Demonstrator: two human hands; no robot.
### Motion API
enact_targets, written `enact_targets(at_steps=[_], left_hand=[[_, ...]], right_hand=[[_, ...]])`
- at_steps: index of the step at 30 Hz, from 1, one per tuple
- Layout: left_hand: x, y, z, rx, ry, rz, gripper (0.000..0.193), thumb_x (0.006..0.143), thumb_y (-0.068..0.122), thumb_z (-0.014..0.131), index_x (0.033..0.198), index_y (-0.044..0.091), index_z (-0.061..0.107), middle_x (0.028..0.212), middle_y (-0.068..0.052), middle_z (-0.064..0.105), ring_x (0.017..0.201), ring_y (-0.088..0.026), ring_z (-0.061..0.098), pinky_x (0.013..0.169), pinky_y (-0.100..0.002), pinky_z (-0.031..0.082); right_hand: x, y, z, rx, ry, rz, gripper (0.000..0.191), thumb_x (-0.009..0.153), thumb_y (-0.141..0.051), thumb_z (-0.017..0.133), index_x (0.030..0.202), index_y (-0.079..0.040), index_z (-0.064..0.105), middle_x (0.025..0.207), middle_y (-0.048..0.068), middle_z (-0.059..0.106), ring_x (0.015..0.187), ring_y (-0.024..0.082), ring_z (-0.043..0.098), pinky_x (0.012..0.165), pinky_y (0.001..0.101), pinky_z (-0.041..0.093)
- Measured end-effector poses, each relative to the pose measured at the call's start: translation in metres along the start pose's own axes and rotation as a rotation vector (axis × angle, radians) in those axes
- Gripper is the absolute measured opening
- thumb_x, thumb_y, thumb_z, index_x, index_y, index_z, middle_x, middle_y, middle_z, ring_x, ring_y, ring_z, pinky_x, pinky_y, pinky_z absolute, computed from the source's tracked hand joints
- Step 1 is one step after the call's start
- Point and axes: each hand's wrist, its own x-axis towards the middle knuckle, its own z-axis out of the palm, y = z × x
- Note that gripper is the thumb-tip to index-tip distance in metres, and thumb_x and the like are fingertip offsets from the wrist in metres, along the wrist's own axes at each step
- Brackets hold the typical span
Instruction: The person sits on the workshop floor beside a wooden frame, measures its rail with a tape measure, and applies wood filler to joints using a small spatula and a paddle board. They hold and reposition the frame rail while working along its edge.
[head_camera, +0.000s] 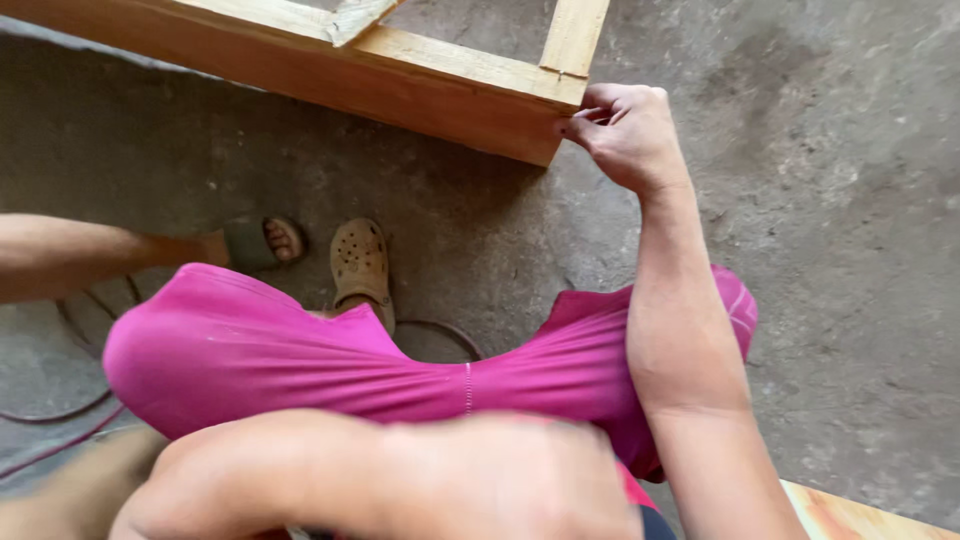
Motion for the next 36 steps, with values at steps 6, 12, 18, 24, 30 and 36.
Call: enact_targets(at_steps=[6, 12, 18, 24, 30, 36], left_hand=[[-0.070, -0.169, -0.044, 0.728, 0.236, -0.536, 0.048, 0.089, 0.028, 0.080, 0.124, 0.000, 0.062, 0.119, -0.016, 0.064, 0.113, -0.034, 0.059, 0.099, -0.041, 0.048], [-0.096, -0.241, -0.044, 0.682, 0.035, -0.695, 0.052, 0.088, 0.038, 0.084, 0.114, 0.002, 0.057, 0.105, -0.016, 0.063, 0.105, -0.036, 0.059, 0.093, -0.047, 0.042], [-0.126, -0.262, -0.037, 0.697, 0.080, -0.582, 0.031, 0.097, 0.024, 0.079, 0.112, 0.010, 0.056, 0.104, -0.009, 0.061, 0.103, -0.030, 0.058, 0.091, -0.044, 0.041], [-0.121, -0.260, -0.041, 0.742, 0.074, -0.573, 0.032, 0.097, 0.026, 0.079, 0.110, 0.009, 0.056, 0.103, -0.008, 0.060, 0.101, -0.030, 0.058, 0.091, -0.043, 0.042], [-0.116, -0.259, -0.039, 0.800, 0.051, -0.567, 0.030, 0.094, 0.024, 0.077, 0.110, 0.009, 0.056, 0.105, -0.008, 0.060, 0.103, -0.030, 0.058, 0.091, -0.042, 0.043], [-0.113, -0.259, -0.040, 0.777, 0.060, -0.571, 0.035, 0.096, 0.027, 0.079, 0.114, 0.009, 0.056, 0.103, -0.008, 0.059, 0.101, -0.029, 0.058, 0.091, -0.043, 0.043]], right_hand=[[-0.002, -0.013, 0.003, -0.059, -0.020, -0.030, 0.032, 0.087, -0.017, 0.086, 0.116, -0.008, 0.077, 0.094, 0.010, 0.079, 0.077, 0.012, 0.069, 0.071, 0.0295, 0.059], [-0.001, -0.003, 0.016, -0.167, 0.048, -0.100, 0.028, 0.089, -0.017, 0.085, 0.111, -0.003, 0.076, 0.094, 0.017, 0.076, 0.079, 0.020, 0.074, 0.072, 0.0339, 0.058], [-0.004, 0.004, 0.015, -0.144, 0.039, -0.219, 0.021, 0.094, -0.010, 0.079, 0.115, -0.008, 0.076, 0.097, 0.016, 0.076, 0.080, 0.022, 0.075, 0.072, 0.0350, 0.058], [-0.004, 0.001, 0.011, -0.109, 0.031, -0.243, 0.024, 0.094, -0.011, 0.078, 0.118, -0.009, 0.075, 0.098, 0.016, 0.075, 0.081, 0.022, 0.076, 0.072, 0.0347, 0.058], [-0.004, 0.004, 0.006, -0.148, 0.029, -0.240, 0.024, 0.095, -0.011, 0.079, 0.118, -0.009, 0.075, 0.097, 0.017, 0.074, 0.078, 0.022, 0.074, 0.071, 0.0355, 0.058], [-0.002, 0.004, 0.002, -0.107, 0.001, -0.194, 0.024, 0.093, -0.013, 0.081, 0.117, -0.011, 0.075, 0.093, 0.015, 0.075, 0.076, 0.019, 0.074, 0.069, 0.0346, 0.057]])
